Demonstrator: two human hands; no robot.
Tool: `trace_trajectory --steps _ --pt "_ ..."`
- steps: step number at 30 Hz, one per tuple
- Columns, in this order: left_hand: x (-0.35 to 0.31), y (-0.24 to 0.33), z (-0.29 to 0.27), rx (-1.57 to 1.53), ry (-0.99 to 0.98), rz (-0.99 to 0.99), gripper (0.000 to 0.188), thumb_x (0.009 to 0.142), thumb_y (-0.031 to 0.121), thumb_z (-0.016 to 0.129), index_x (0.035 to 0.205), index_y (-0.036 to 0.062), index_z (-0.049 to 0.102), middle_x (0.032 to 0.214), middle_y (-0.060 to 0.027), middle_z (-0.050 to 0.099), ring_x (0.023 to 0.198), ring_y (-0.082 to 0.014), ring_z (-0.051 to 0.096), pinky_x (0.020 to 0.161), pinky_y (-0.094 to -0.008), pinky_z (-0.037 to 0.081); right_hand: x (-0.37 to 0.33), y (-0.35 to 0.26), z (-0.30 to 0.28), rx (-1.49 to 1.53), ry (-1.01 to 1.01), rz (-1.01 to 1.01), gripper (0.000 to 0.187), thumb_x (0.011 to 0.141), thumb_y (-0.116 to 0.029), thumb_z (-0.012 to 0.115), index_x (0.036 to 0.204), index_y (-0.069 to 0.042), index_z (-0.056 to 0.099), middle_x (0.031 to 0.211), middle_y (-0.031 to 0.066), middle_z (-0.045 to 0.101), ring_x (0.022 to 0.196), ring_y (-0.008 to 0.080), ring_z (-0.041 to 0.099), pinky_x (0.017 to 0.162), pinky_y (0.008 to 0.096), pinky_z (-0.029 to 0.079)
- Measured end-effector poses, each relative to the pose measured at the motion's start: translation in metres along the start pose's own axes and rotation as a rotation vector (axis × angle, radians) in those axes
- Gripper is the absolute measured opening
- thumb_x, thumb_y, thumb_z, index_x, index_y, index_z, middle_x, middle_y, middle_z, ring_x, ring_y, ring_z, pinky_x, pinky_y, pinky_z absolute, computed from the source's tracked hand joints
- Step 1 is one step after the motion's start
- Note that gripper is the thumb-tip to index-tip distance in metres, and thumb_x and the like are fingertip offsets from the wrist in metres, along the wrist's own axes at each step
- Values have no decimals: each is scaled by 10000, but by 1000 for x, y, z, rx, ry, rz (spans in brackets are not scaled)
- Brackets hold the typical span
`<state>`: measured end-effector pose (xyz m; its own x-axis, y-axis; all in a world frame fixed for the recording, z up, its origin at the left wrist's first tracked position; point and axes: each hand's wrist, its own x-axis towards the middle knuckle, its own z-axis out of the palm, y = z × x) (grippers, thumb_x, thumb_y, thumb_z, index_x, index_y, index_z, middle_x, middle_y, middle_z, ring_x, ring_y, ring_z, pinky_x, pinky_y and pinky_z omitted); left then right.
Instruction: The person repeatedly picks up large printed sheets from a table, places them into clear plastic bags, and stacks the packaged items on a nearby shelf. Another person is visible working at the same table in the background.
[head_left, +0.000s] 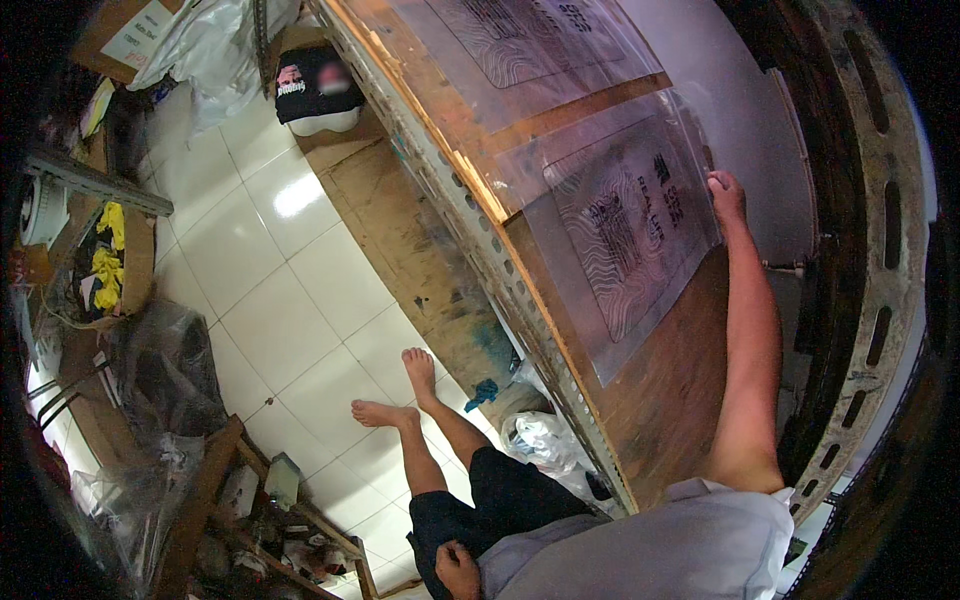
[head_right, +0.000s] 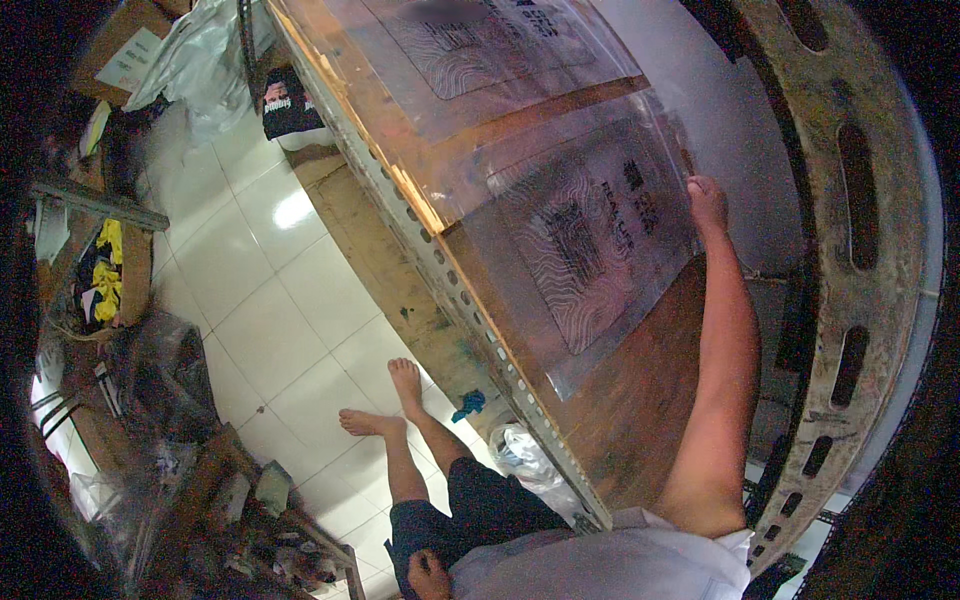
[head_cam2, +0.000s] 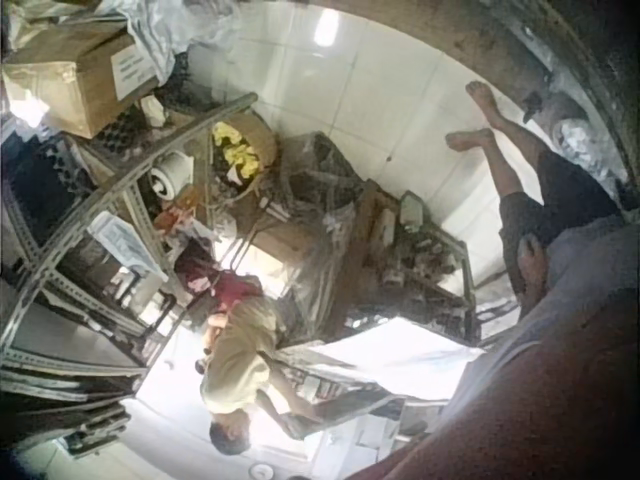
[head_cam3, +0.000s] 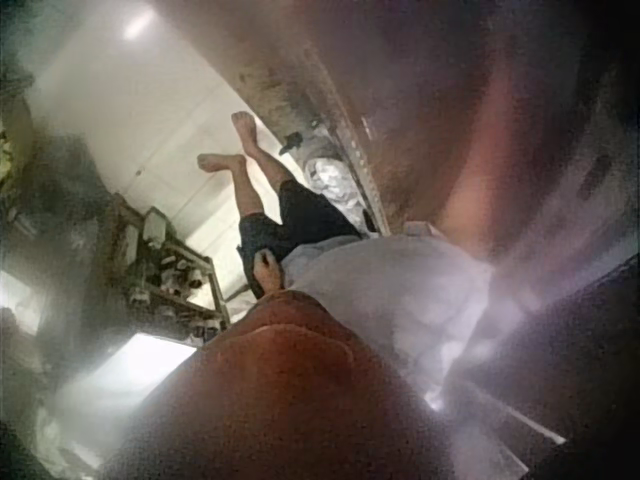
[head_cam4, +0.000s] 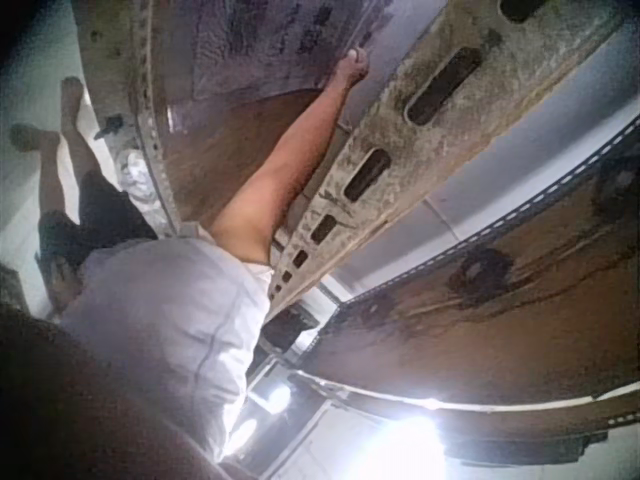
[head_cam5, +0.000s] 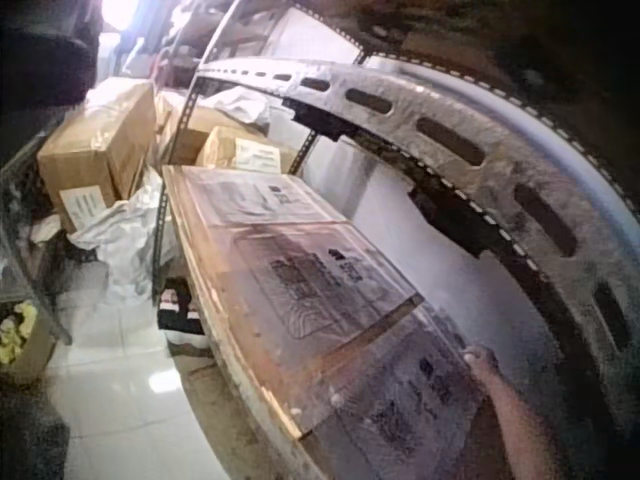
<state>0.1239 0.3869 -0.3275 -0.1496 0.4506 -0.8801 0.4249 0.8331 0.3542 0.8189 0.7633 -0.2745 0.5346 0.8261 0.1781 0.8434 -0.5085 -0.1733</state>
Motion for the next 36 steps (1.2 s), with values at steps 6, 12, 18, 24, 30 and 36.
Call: trace_trajectory --steps 6,12,18,24,30,36 --pt "15 -17 16 43 31 35 310 939 282 555 1048 3 633 1002 -261 631 899 -431 592 804 -429 473 17 2 0 129 -23 70 240 822 -160 583 988 -31 698 994 121 694 962 262 650 863 368 477" --pt "11 0 17 -44 23 8 307 944 272 553 1053 -4 632 997 -257 635 891 -431 591 805 -427 472 29 6 3 137 -64 64 242 809 -164 603 979 -28 707 986 106 704 956 247 657 866 363 484" --pt "12 -1 20 14 16 -11 341 950 294 538 1072 -11 630 1030 -263 631 934 -436 579 836 -434 458 41 28 10 -27 -54 -20 286 779 -207 623 991 -38 716 1027 148 702 982 304 661 877 396 495" --pt "10 6 18 1 18 1 345 951 294 526 1080 -8 628 1033 -265 631 926 -437 579 832 -435 457 37 29 14 -113 30 52 356 818 -233 657 1121 -46 665 1053 135 688 991 281 651 899 379 484" --pt "10 -6 21 -11 -27 -82 331 943 294 532 1084 9 625 989 -257 645 863 -437 582 802 -433 469 0 -41 17 -278 562 -135 468 865 -298 665 1250 -43 585 1193 192 618 1130 380 564 995 436 421" --pt "0 4 26 -46 47 65 306 932 269 544 1065 11 641 986 -264 651 900 -437 608 801 -435 483 -121 -231 17 411 393 -400 337 916 -96 572 1239 3 569 1248 160 607 1221 292 533 1069 429 365"
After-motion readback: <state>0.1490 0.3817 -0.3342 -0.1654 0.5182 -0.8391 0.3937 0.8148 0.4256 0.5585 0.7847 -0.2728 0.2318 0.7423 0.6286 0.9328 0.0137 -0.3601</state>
